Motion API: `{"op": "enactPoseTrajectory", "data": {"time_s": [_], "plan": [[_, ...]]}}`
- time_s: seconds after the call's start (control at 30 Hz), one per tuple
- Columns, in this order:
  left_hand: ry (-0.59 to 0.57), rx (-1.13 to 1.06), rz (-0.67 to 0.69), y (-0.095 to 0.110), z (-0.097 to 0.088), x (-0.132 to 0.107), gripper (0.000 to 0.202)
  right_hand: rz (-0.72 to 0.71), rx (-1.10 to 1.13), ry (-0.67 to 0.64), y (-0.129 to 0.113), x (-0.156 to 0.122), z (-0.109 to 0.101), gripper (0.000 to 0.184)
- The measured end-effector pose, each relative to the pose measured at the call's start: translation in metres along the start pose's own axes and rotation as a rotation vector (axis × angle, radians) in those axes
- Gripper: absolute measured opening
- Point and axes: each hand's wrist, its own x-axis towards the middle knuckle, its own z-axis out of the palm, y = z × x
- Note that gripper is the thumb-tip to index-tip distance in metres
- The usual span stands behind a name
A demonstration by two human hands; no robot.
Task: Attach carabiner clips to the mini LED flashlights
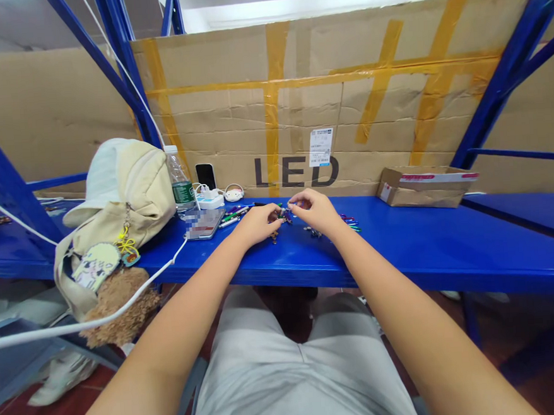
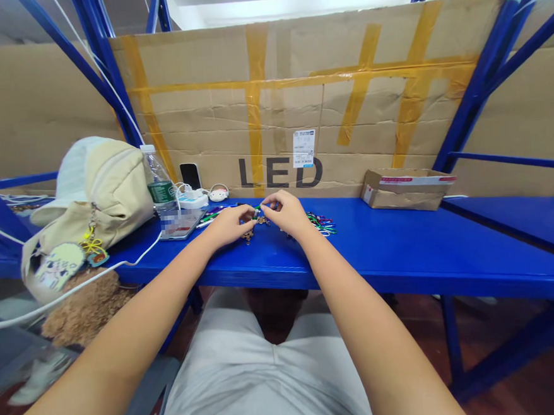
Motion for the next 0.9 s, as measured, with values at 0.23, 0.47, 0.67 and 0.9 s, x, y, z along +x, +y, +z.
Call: {"op": "enactPoseTrajectory", "data": {"time_s": [0.23, 0.47, 0.67, 0.9], "plan": [[-0.021, -0.083, 0.060, 0.0053, -0.0013, -0.0018, 0.024, -0.016, 0.030, -0.040, 0.0021, 0.0002, 0.0006, 0.015], [-0.036, -0.106, 0.058, 0.0029, -0.0004, -0.0017, 0.023, -0.019, 0.051, -0.094, -0.0008, -0.0005, -0.0007, 0.017], [-0.018, -0.097, 0.034, 0.0031, -0.0014, -0.0011, 0.024, 0.002, 0.063, -0.127, -0.0028, -0.0023, -0.0025, 0.024], [-0.014, -0.045, 0.051, 0.0014, -0.0012, 0.0000, 0.023, -0.154, -0.032, -0.160, 0.0000, -0.0046, -0.0020, 0.019]]}}
